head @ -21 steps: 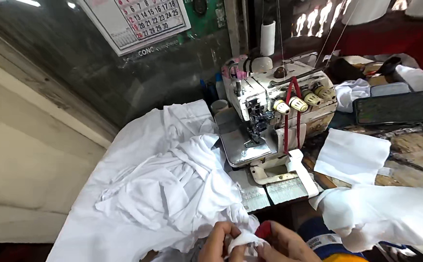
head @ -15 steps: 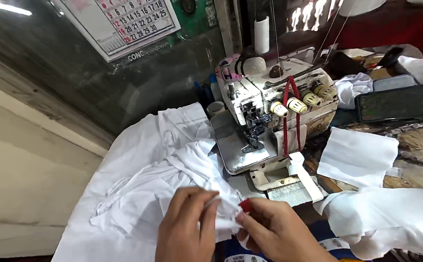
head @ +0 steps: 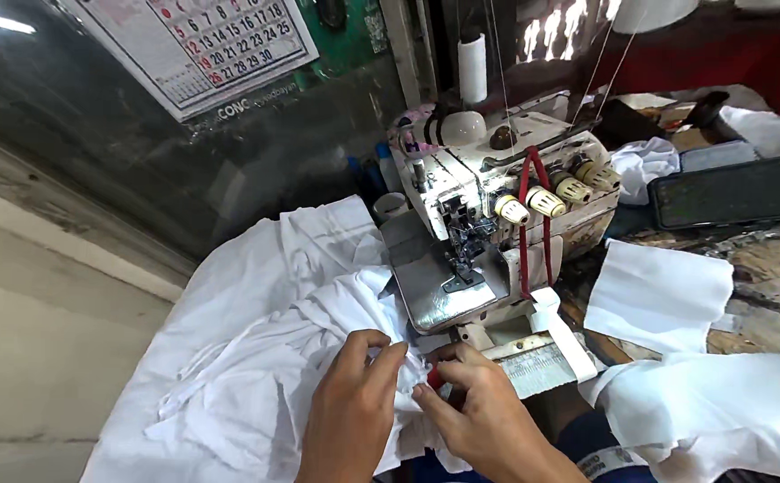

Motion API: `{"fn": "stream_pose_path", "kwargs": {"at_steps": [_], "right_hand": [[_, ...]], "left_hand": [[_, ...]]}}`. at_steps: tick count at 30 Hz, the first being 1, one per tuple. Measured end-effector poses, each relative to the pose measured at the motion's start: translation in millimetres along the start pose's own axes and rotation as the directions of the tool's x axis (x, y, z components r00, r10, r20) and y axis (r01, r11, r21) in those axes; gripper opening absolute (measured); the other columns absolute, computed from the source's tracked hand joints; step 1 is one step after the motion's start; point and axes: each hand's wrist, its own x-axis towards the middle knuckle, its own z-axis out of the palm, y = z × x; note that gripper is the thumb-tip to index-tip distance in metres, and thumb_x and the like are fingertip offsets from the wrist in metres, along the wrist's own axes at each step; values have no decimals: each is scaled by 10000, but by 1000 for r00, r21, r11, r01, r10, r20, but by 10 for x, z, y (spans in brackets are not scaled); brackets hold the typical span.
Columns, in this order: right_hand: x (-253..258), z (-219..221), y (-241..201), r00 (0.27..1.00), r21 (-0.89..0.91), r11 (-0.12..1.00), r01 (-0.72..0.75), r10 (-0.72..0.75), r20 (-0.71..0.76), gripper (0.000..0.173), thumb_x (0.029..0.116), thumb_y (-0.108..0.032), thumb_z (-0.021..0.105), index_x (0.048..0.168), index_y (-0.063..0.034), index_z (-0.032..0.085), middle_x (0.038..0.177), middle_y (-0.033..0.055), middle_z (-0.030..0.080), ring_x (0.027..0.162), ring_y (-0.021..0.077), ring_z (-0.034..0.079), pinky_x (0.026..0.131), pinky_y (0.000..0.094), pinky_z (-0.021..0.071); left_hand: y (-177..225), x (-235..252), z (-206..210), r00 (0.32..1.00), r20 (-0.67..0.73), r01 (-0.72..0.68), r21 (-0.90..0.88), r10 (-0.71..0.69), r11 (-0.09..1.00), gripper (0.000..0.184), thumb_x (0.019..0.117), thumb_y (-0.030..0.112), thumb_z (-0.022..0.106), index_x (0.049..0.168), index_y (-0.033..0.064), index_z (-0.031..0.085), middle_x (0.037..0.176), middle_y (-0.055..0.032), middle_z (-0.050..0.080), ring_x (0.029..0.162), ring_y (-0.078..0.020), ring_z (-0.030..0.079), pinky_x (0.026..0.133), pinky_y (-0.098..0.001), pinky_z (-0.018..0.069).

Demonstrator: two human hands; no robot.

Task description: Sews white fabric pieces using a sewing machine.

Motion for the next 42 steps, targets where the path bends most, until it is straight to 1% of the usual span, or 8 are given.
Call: {"fn": "stream_pose_path", "kwargs": {"at_steps": [7, 12, 16, 23, 30, 35, 38, 42], "right_hand": [[-71, -17, 6, 988, -25, 996, 90, -92, -124, 222, 928, -370, 700, 852, -167, 747, 868, -68, 695, 731, 20, 640, 638, 234, 563], [-77, -163, -142, 982, 16, 992, 129, -126, -143, 211, 899, -351, 745, 834, -151, 732, 821, -51, 668, 616, 21, 593, 534, 209, 526], [-69, -319, -241, 990, 39, 995, 93, -89, -106, 186, 891, -334, 743, 828, -162, 707, 733, -82, 655, 608, 15, 604, 543, 217, 531], [-22, -519, -338, 997, 161, 986, -38, 47, -56, 265, 896, -308, 742, 1123, -173, 709, 946, -71, 736, 678, 59, 659, 572, 234, 555], [38, -582, -101, 995, 38, 999, -28, 24, 96, 217, 988, -361, 623, 1094, -199, 719, 949, -74, 718, 820, 46, 678, 736, 281, 585], [110, -857, -306, 996, 228, 974, -15, -5, 90, 195, 1029, -312, 598, 1107, -148, 667, 852, -21, 703, 598, 101, 668, 502, 296, 595], [278, -1082, -316, 988, 341, 927, -152, 149, 35, 162, 974, -277, 667, 1043, -130, 662, 779, 24, 713, 532, 159, 666, 460, 320, 585], [354, -1076, -84, 964, 474, 844, -252, 261, 48, 243, 951, -227, 713, 1103, -81, 593, 790, 74, 732, 530, 206, 689, 453, 345, 598]], "left_hand": [[0, -77, -64, 998, -70, -14, -147, 4, 989, 202, 1017, 286, 601, 1061, 191, 774, 1088, 38, 726, 962, -66, 696, 803, -256, 602], [34, -23, -194, 994, -99, 19, -332, -55, 943, 130, 970, 247, 671, 1020, 190, 777, 987, 82, 727, 836, -21, 675, 706, -208, 583], [95, 45, -236, 994, -56, 70, -304, -92, 950, 228, 977, 290, 644, 1168, 219, 747, 1007, 93, 704, 814, -19, 658, 691, -221, 581], [250, 125, -298, 997, -16, 71, -49, -72, 996, 257, 1026, 390, 547, 1025, 204, 724, 893, 48, 670, 678, -68, 632, 567, -289, 550], [124, 140, -129, 980, 48, 196, -368, -191, 909, 231, 938, 443, 709, 940, 213, 735, 761, 127, 692, 631, -8, 653, 547, -209, 571], [153, 551, -371, 983, 150, 180, -638, -108, 749, 202, 1010, 293, 643, 1034, 111, 727, 836, -7, 723, 689, -137, 691, 589, -288, 602], [356, 958, -205, 997, 25, 75, -405, -71, 911, 203, 1041, 336, 553, 1026, 199, 701, 785, 65, 654, 629, -76, 616, 538, -288, 538], [263, 1287, 101, 956, 265, 157, -102, -125, 982, 272, 969, 467, 630, 848, 225, 651, 698, 73, 598, 628, -88, 601, 586, -360, 538]]}}
